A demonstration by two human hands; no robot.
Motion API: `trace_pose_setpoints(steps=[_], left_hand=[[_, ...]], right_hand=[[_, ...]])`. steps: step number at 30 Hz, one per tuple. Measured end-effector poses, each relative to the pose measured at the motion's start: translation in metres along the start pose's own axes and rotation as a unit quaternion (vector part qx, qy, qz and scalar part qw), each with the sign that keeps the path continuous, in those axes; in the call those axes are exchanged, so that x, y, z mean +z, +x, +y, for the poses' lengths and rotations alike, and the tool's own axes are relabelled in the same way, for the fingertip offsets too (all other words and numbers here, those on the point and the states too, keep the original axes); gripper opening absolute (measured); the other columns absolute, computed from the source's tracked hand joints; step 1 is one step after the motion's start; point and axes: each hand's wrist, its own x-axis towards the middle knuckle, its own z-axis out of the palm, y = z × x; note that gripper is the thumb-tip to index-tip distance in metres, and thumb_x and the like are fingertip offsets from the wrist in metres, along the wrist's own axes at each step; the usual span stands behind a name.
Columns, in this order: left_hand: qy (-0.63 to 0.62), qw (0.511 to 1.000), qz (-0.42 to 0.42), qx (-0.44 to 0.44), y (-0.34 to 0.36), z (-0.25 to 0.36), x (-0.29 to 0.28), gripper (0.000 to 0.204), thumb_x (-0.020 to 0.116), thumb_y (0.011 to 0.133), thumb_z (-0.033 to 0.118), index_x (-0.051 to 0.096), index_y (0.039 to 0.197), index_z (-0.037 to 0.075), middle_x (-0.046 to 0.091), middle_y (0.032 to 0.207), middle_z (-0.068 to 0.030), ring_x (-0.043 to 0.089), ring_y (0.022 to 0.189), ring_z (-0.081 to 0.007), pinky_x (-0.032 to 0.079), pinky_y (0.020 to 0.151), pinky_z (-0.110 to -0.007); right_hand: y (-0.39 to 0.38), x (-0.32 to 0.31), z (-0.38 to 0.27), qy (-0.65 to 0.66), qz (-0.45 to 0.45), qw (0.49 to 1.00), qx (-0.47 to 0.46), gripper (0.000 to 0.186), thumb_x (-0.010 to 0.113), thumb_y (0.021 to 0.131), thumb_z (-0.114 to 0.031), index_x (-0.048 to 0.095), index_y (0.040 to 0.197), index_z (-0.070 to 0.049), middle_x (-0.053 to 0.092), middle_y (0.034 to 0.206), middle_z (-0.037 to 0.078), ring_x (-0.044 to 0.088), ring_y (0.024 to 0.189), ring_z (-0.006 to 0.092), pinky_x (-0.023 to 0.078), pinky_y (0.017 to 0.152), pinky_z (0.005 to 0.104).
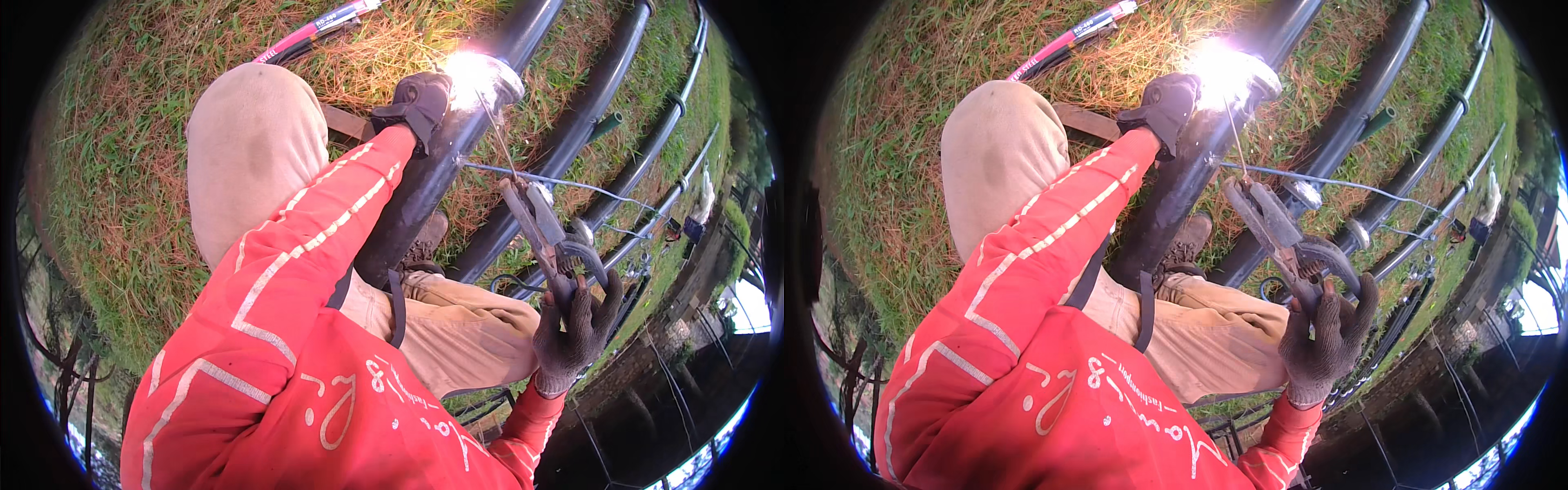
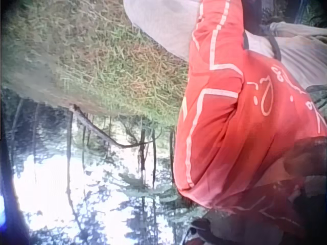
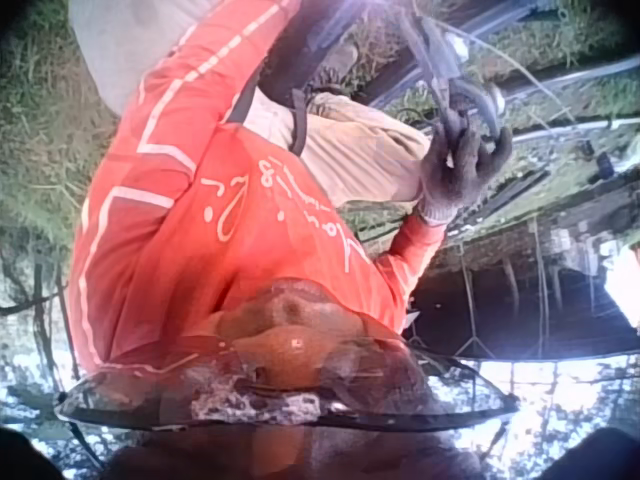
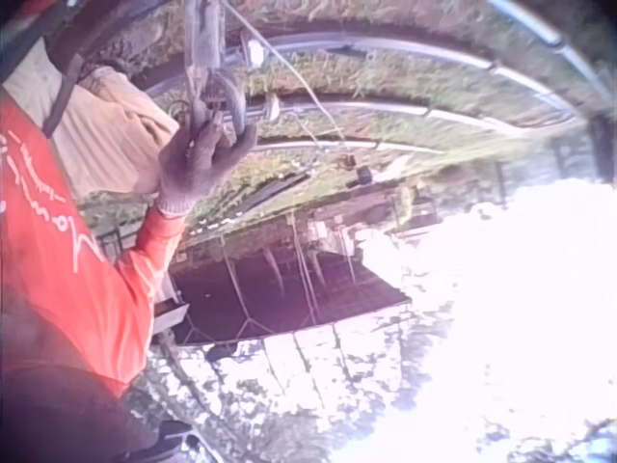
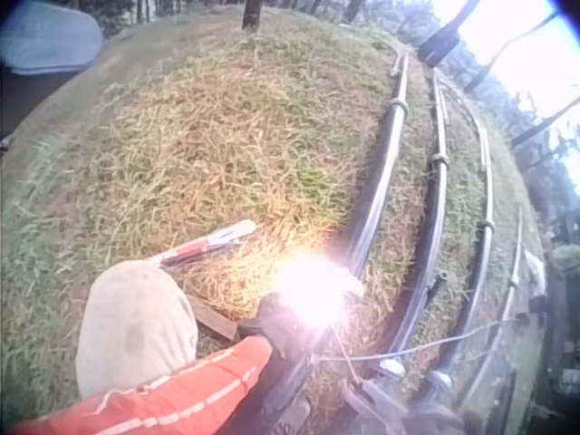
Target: The person welds metal collars onto large black pipes while sitting on the ground, using a welding torch and wire, and then uses a hammer and chisel to clean the joint.
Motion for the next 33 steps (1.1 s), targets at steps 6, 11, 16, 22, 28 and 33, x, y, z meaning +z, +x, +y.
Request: trace_pose_setpoints(steps=[6,11,16,22,28,33], left_hand=[[-0.001,1.000,-0.006,-0.019,0.004,0.002,0.001,0.031,0.071,0.098,0.037,0.081,0.095,0.008,0.071,0.079,0.0003,0.060,0.064,-0.0116,0.049,0.060,-0.031],[0.002,0.999,-0.010,-0.033,0.003,0.006,0.000,0.031,0.071,0.099,0.037,0.081,0.096,0.008,0.071,0.080,0.0002,0.060,0.064,-0.0116,0.049,0.060,-0.031],[0.017,0.999,-0.003,-0.039,0.002,0.007,-0.001,0.032,0.071,0.100,0.038,0.081,0.098,0.008,0.071,0.081,0.0001,0.059,0.063,-0.0116,0.048,0.058,-0.031],[0.042,0.999,0.001,-0.016,0.000,0.004,-0.004,0.030,0.069,0.100,0.036,0.080,0.098,0.009,0.071,0.081,-0.0018,0.061,0.063,-0.0138,0.049,0.058,-0.032],[0.066,0.998,0.004,0.000,0.001,0.004,-0.003,0.026,0.068,0.100,0.032,0.079,0.097,0.009,0.071,0.081,-0.0040,0.063,0.065,-0.0162,0.050,0.059,-0.034],[0.097,0.995,0.008,0.016,0.003,0.004,-0.001,0.023,0.066,0.100,0.029,0.078,0.096,0.009,0.071,0.081,-0.0059,0.065,0.067,-0.0183,0.051,0.060,-0.035]], right_hand=[[0.006,-0.002,-0.007,-0.033,-0.014,0.999,-0.019,0.058,0.084,0.083,0.001,0.071,0.139,-0.004,0.050,0.160,0.033,0.078,0.108,0.0369,0.065,0.085,0.0401],[0.001,0.001,-0.002,-0.026,-0.016,1.000,0.002,0.056,0.084,0.083,0.000,0.072,0.137,-0.003,0.050,0.160,0.033,0.078,0.108,0.0372,0.065,0.085,0.0404],[0.003,0.005,-0.001,-0.015,-0.016,1.000,0.003,0.054,0.083,0.084,0.000,0.073,0.137,-0.004,0.050,0.161,0.032,0.078,0.109,0.0367,0.065,0.086,0.0403],[0.006,0.006,-0.002,-0.022,-0.014,1.000,0.008,0.055,0.084,0.083,0.000,0.073,0.137,-0.004,0.050,0.160,0.032,0.078,0.108,0.0358,0.065,0.086,0.0398],[0.006,0.007,-0.001,-0.034,-0.003,0.999,-0.005,0.055,0.084,0.082,0.000,0.074,0.136,-0.004,0.052,0.160,0.031,0.078,0.108,0.0369,0.064,0.086,0.0406],[0.006,0.005,-0.001,-0.034,-0.016,0.999,0.011,0.054,0.084,0.084,-0.001,0.073,0.137,-0.003,0.053,0.159,0.031,0.074,0.120,0.0383,0.061,0.095,0.0412]])
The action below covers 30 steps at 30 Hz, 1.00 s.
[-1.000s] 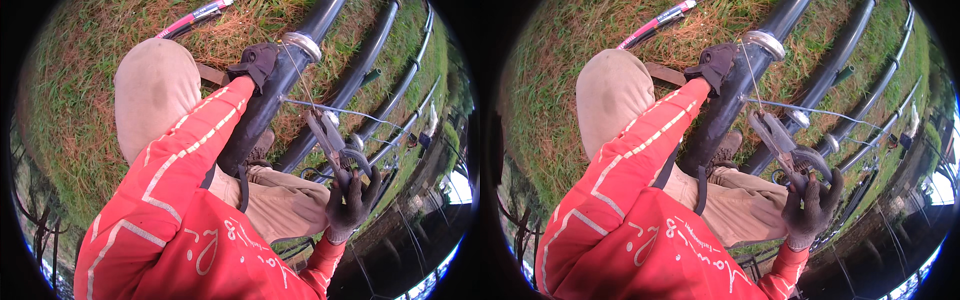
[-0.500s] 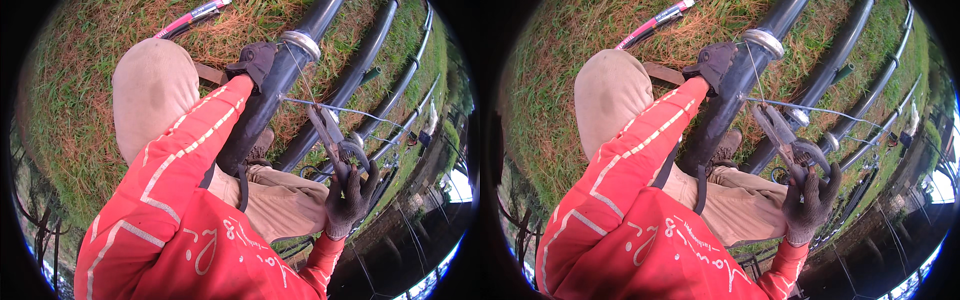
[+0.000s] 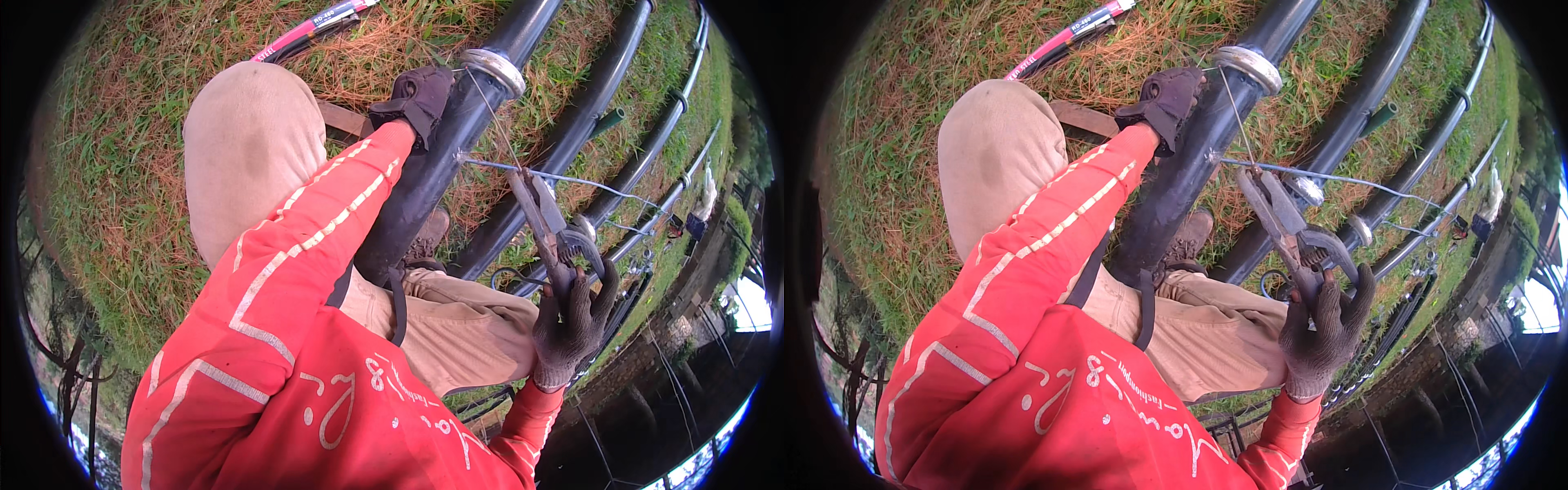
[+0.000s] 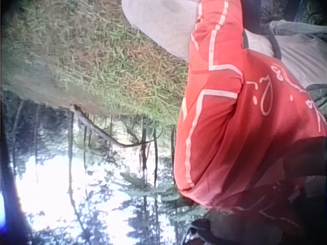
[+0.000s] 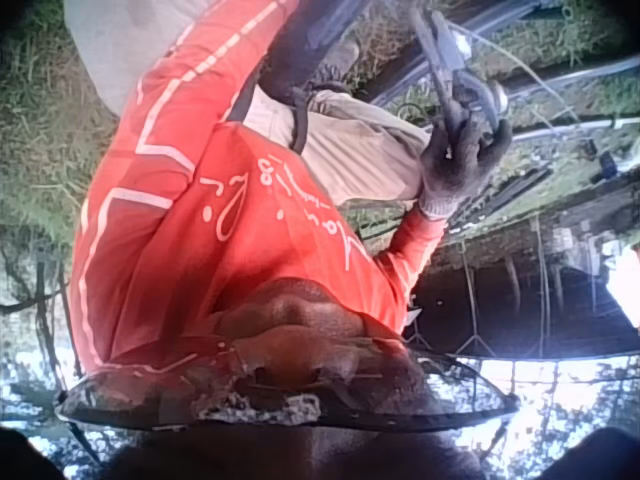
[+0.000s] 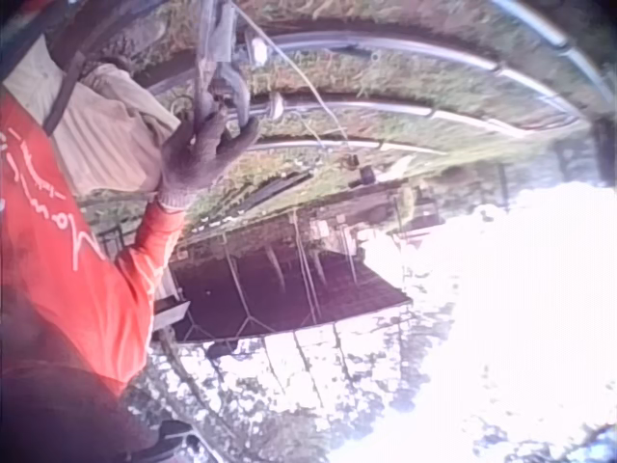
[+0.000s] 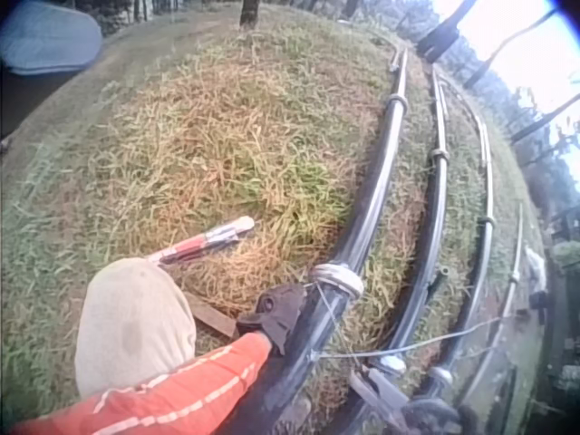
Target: The person welds metal collars onto large black pipes while sitting on the ground, using a welding torch and wire, and then uses a hammer and chisel to clean the joint.
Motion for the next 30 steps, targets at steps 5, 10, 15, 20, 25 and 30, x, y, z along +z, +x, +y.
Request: trace_pose_setpoints(steps=[5,10,15,20,25,30], left_hand=[[0.034,0.999,0.009,0.015,0.006,-0.001,-0.003,0.021,0.065,0.100,0.026,0.077,0.095,0.010,0.071,0.081,-0.0077,0.067,0.068,-0.0204,0.052,0.061,-0.037],[0.059,0.998,0.007,0.037,0.008,-0.001,0.006,0.019,0.064,0.100,0.023,0.076,0.094,0.010,0.072,0.081,-0.0095,0.069,0.070,-0.0224,0.053,0.062,-0.038],[0.334,0.925,0.007,0.183,0.020,-0.037,0.016,0.017,0.062,0.100,0.020,0.075,0.093,0.010,0.072,0.081,-0.0114,0.071,0.072,-0.0245,0.054,0.063,-0.039],[0.661,0.693,0.093,0.272,0.040,-0.075,-0.013,0.015,0.061,0.099,0.016,0.073,0.091,0.011,0.072,0.082,-0.0143,0.074,0.076,-0.0275,0.056,0.065,-0.040],[0.176,0.981,0.005,0.076,0.003,0.024,-0.015,0.016,0.063,0.099,0.017,0.075,0.099,0.006,0.076,0.091,-0.0176,0.076,0.081,-0.0263,0.058,0.073,-0.040],[0.164,0.981,0.029,-0.095,0.004,0.044,-0.040,0.025,0.070,0.095,0.029,0.077,0.090,0.006,0.075,0.084,-0.0136,0.067,0.074,-0.0226,0.053,0.071,-0.039]], right_hand=[[-0.003,0.006,0.018,0.309,-0.038,0.906,0.286,0.046,0.078,0.098,-0.006,0.067,0.141,0.006,0.059,0.153,0.017,0.065,0.126,0.0201,0.054,0.101,0.0348],[-0.008,0.009,0.033,0.354,-0.069,0.842,0.400,0.050,0.076,0.101,-0.007,0.062,0.148,0.005,0.063,0.146,0.018,0.068,0.103,0.0149,0.058,0.082,0.0285],[0.000,0.003,0.021,0.026,0.014,0.999,0.035,0.055,0.079,0.090,0.001,0.066,0.143,0.001,0.056,0.156,0.029,0.076,0.102,0.0320,0.060,0.090,0.0387],[-0.007,0.012,0.018,-0.015,-0.004,0.999,-0.042,0.054,0.084,0.084,-0.004,0.071,0.136,-0.006,0.056,0.152,0.030,0.076,0.098,0.0345,0.062,0.079,0.0468],[-0.004,0.003,0.010,-0.032,-0.013,0.999,-0.036,0.057,0.086,0.082,-0.003,0.071,0.137,-0.006,0.064,0.145,0.026,0.076,0.099,0.0337,0.062,0.081,0.0409],[-0.006,0.001,0.017,0.387,-0.031,0.829,0.402,0.053,0.083,0.091,-0.005,0.067,0.140,0.004,0.060,0.153,0.023,0.074,0.111,0.0299,0.060,0.091,0.0368]])
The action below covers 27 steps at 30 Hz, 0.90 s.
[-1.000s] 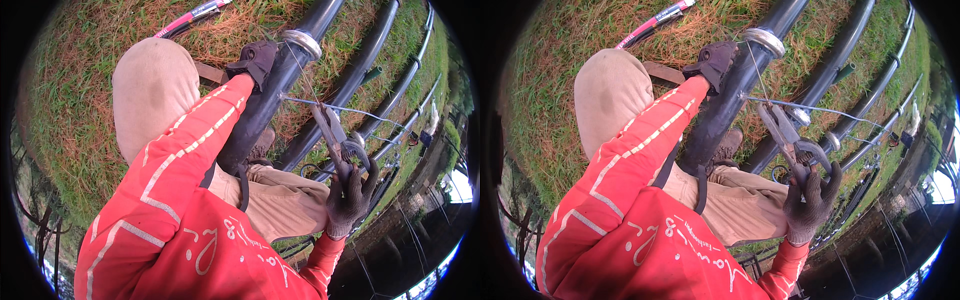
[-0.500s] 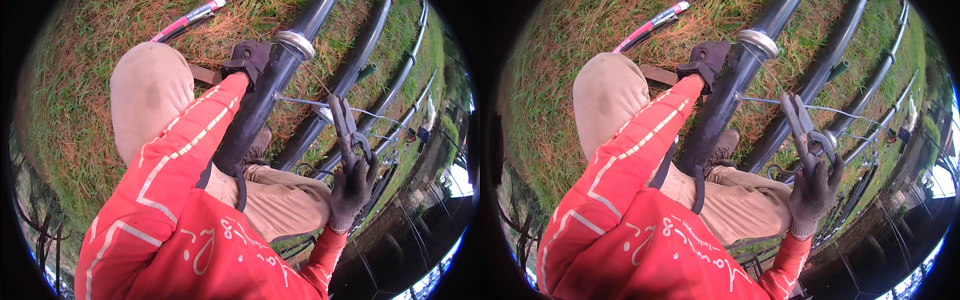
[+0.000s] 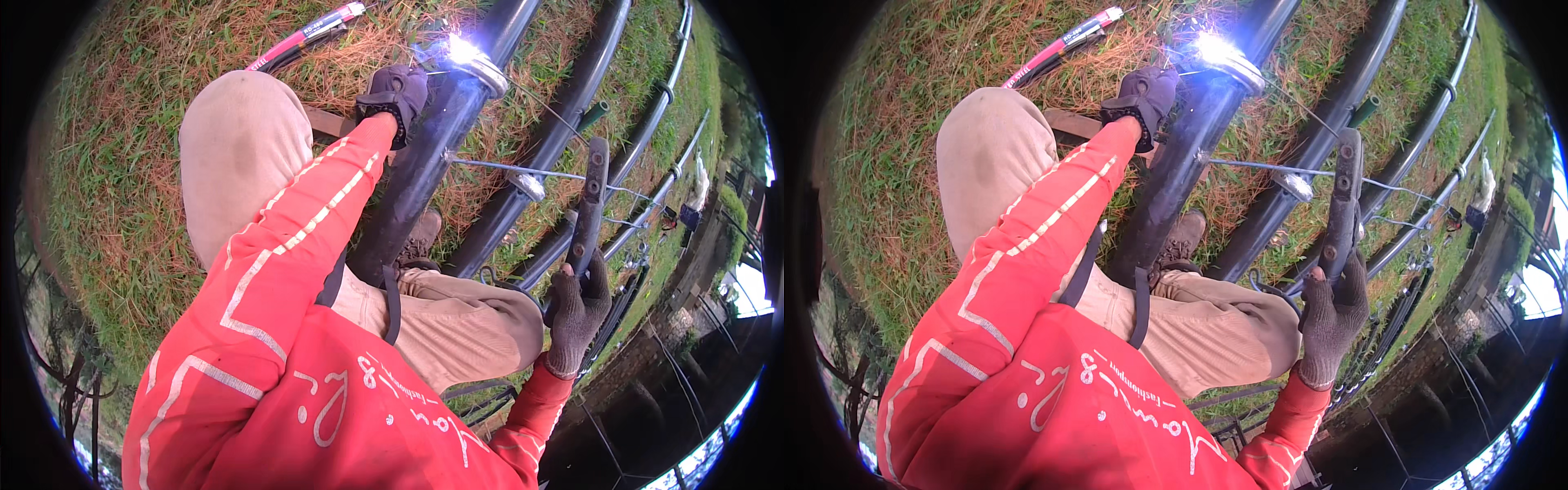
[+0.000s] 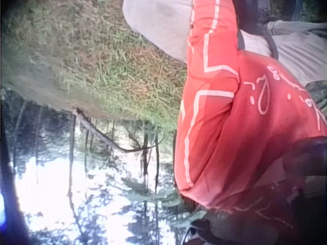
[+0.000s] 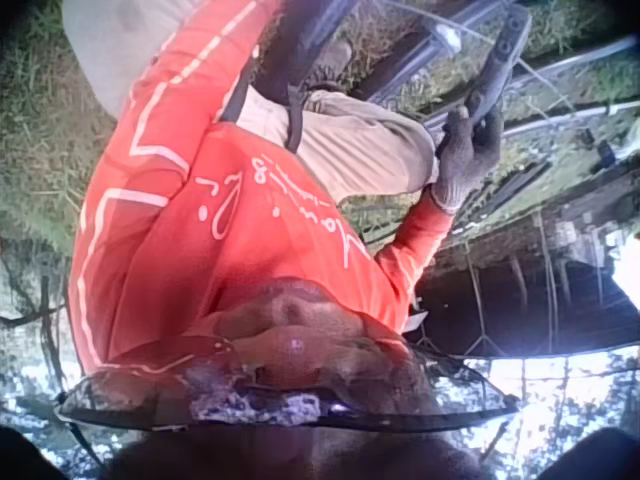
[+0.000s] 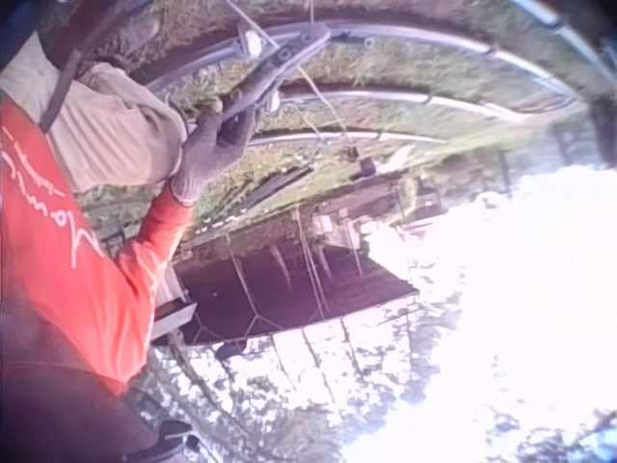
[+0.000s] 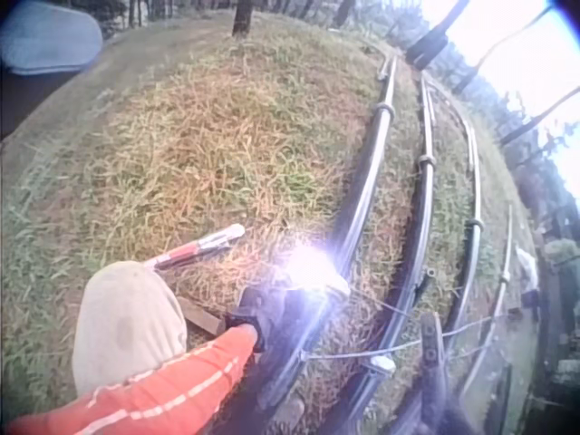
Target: The person welds metal collars onto large black pipes while sitting on the ground, using a welding torch and wire, and then uses a hammer and chisel to clean the joint.
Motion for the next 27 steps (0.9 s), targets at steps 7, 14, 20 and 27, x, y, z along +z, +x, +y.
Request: trace_pose_setpoints(steps=[7,14,20,27], left_hand=[[0.020,0.998,0.009,0.053,-0.007,0.007,0.008,0.030,0.068,0.098,0.031,0.074,0.089,0.004,0.069,0.082,-0.0138,0.062,0.074,-0.0230,0.053,0.071,-0.041],[0.180,0.977,-0.052,0.097,-0.004,0.015,-0.012,0.030,0.058,0.100,0.022,0.084,0.107,0.010,0.081,0.106,-0.0190,0.080,0.096,-0.0335,0.062,0.085,-0.046],[0.104,0.990,-0.028,0.095,0.001,0.006,-0.002,0.029,0.058,0.100,0.023,0.083,0.107,0.010,0.081,0.105,-0.0189,0.079,0.096,-0.0333,0.062,0.084,-0.046],[0.069,0.993,-0.011,0.099,0.001,-0.001,0.002,0.029,0.058,0.100,0.023,0.083,0.106,0.010,0.080,0.105,-0.0188,0.079,0.095,-0.0330,0.061,0.084,-0.045]], right_hand=[[-0.011,-0.009,-0.012,-0.408,0.073,0.805,-0.425,0.049,0.083,0.084,-0.003,0.071,0.131,0.001,0.053,0.156,0.035,0.068,0.131,0.0469,0.063,0.097,0.0476],[-0.009,0.005,0.000,-0.367,0.022,0.843,-0.393,0.055,0.081,0.087,-0.002,0.069,0.141,-0.004,0.049,0.160,0.033,0.072,0.121,0.0420,0.064,0.092,0.0442],[-0.008,0.005,0.003,-0.358,0.016,0.849,-0.388,0.060,0.081,0.087,-0.001,0.067,0.145,-0.006,0.047,0.162,0.032,0.072,0.121,0.0406,0.063,0.091,0.0431],[-0.006,0.006,0.004,-0.362,0.014,0.849,-0.385,0.061,0.081,0.088,0.000,0.066,0.147,-0.008,0.047,0.162,0.032,0.072,0.121,0.0405,0.064,0.090,0.0428]])
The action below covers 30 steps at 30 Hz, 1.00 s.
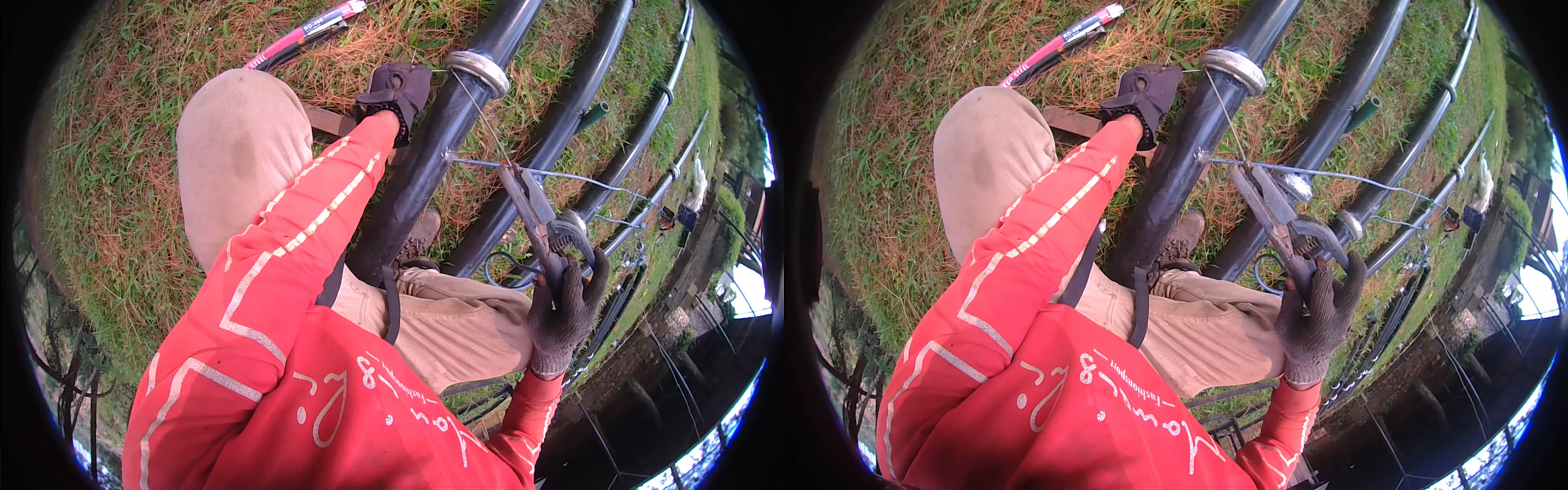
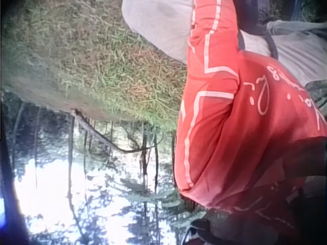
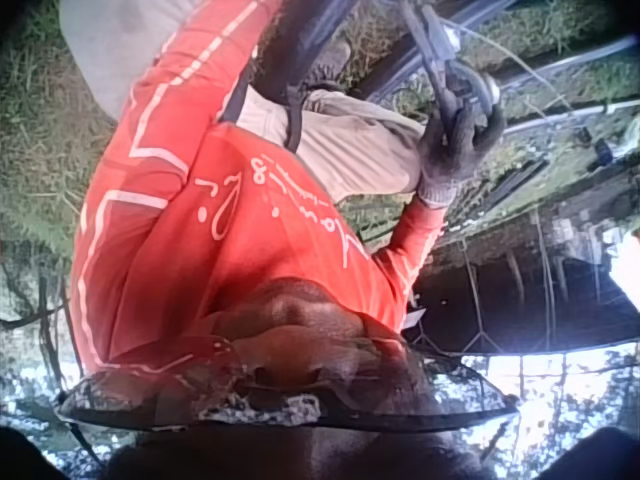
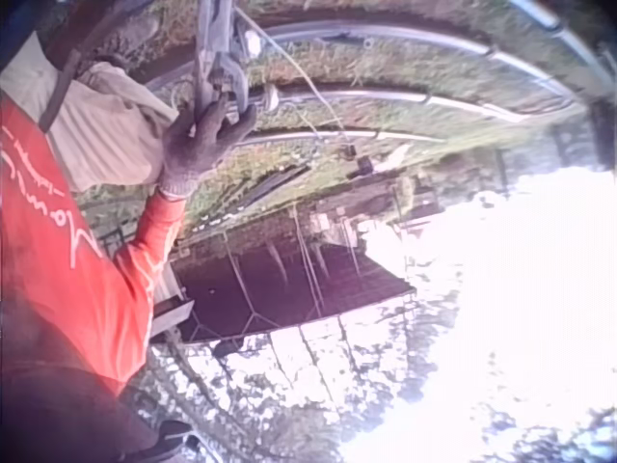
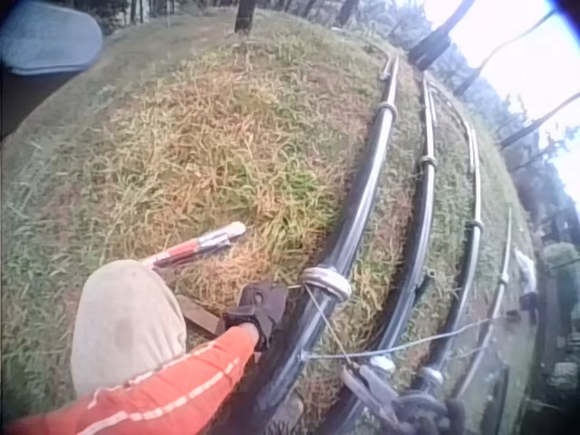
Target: The person welds metal collars onto large black pipes while sitting on the ground, using a welding torch and wire, and then uses a hammer and chisel to clean the joint.
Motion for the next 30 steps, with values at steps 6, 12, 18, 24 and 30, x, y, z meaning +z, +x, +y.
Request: trace_pose_setpoints(steps=[6,12,18,24,30], left_hand=[[-0.016,1.000,0.009,0.002,-0.001,-0.002,0.004,0.029,0.058,0.100,0.023,0.083,0.106,0.009,0.080,0.104,-0.0187,0.078,0.095,-0.0328,0.061,0.083,-0.045],[-0.035,0.999,0.022,0.005,0.001,-0.003,0.010,0.028,0.058,0.100,0.023,0.083,0.105,0.009,0.080,0.103,-0.0186,0.078,0.094,-0.0326,0.061,0.083,-0.045],[-0.052,0.998,0.035,-0.002,0.001,-0.007,0.011,0.028,0.059,0.100,0.023,0.082,0.105,0.009,0.080,0.102,-0.0185,0.077,0.094,-0.0324,0.061,0.083,-0.045],[-0.056,0.997,0.047,-0.003,0.001,-0.010,0.014,0.028,0.059,0.100,0.023,0.082,0.104,0.008,0.079,0.102,-0.0184,0.077,0.093,-0.0321,0.061,0.082,-0.045],[-0.068,0.996,0.053,-0.007,-0.001,-0.012,0.015,0.028,0.059,0.100,0.023,0.082,0.104,0.008,0.079,0.101,-0.0183,0.077,0.093,-0.0319,0.061,0.082,-0.044]], right_hand=[[0.004,0.000,-0.003,-0.010,-0.002,1.000,-0.008,0.060,0.081,0.090,-0.002,0.066,0.148,-0.007,0.047,0.162,0.032,0.074,0.115,0.0399,0.064,0.089,0.0431],[0.003,0.002,-0.001,0.002,0.005,1.000,-0.015,0.059,0.080,0.090,-0.001,0.066,0.147,-0.007,0.047,0.162,0.032,0.075,0.113,0.0376,0.064,0.087,0.0420],[0.003,0.000,0.000,-0.015,0.000,1.000,-0.017,0.060,0.082,0.088,-0.002,0.067,0.145,-0.006,0.047,0.162,0.032,0.074,0.117,0.0413,0.063,0.090,0.0438],[0.002,-0.003,-0.003,-0.022,0.013,0.999,-0.046,0.058,0.083,0.087,-0.002,0.068,0.143,-0.005,0.047,0.161,0.034,0.072,0.119,0.0434,0.063,0.090,0.0440],[-0.004,-0.001,-0.001,0.007,-0.007,1.000,0.017,0.058,0.082,0.088,-0.001,0.067,0.144,-0.006,0.046,0.162,0.035,0.072,0.122,0.0440,0.064,0.092,0.0445]])
